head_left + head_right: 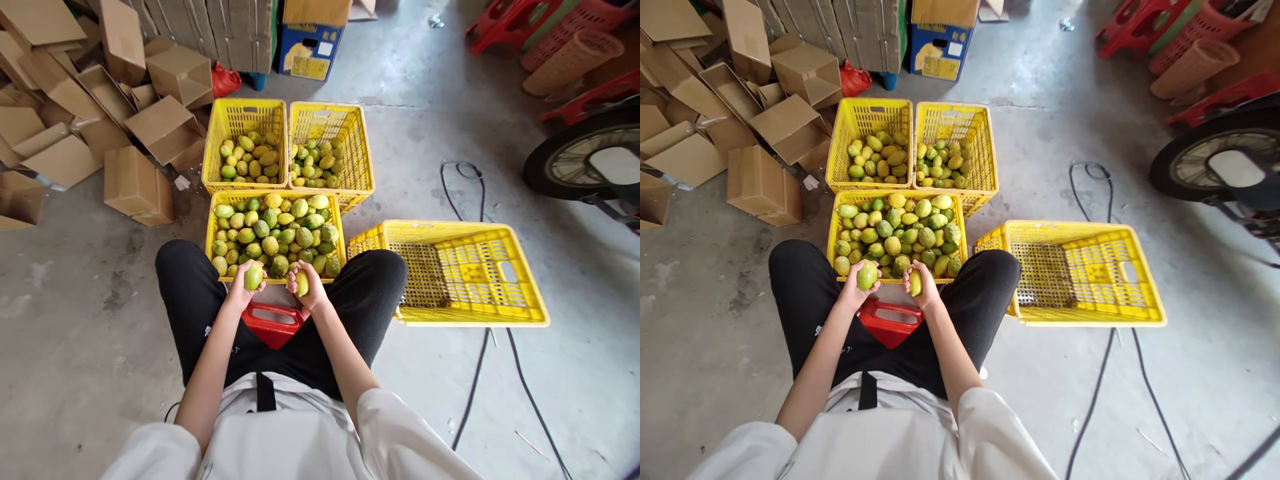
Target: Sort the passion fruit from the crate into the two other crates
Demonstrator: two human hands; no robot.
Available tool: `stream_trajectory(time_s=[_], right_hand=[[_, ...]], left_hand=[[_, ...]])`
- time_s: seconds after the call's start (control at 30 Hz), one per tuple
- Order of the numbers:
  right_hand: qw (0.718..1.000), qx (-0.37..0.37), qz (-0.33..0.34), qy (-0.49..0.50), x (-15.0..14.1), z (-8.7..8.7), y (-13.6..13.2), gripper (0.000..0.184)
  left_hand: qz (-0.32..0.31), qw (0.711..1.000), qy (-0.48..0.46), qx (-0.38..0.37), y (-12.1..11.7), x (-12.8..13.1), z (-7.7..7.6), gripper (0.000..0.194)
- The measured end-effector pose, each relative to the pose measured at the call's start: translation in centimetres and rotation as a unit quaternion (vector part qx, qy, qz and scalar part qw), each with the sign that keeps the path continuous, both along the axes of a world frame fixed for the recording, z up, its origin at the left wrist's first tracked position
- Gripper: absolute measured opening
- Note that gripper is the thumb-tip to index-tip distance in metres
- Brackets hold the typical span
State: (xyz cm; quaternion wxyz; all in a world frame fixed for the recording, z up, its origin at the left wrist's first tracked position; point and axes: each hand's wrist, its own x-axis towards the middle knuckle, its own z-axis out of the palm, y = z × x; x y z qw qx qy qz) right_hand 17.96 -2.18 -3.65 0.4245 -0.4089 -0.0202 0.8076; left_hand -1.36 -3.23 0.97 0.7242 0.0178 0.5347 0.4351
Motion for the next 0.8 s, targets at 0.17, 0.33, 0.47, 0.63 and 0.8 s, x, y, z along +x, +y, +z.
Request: stream_trajectory(time_s=[0.17,0.33,0.47,0.63,0.8], right_hand=[[0.999,0.027,-0.015,-0.012,-0.2,0.3,-0.1,0.025],[0.998,0.051,-0.014,0.018,-0.6,0.9,-0.2,0.033],[0.998,0.026,-0.052,0.028,-0.4,1.3,-0.3,0.028],[0.999,0.044,-0.028,0.013,-0.4,0.9,-0.5,0.027],[0.997,0.071,-0.010,-0.037,-1.2,0.3,-0.6,0.030]], left_hand=[[0.036,0.998,0.012,-0.042,0.3,0.3,-1.3,0.033],[0.095,0.993,-0.068,-0.023,0.4,0.5,-1.4,0.023],[0.074,0.994,-0.076,0.009,0.3,0.7,-1.0,0.014],[0.093,0.993,-0.067,0.018,0.2,0.6,-0.9,0.021],[0.057,0.997,-0.054,0.022,0.2,0.7,-1.5,0.030]])
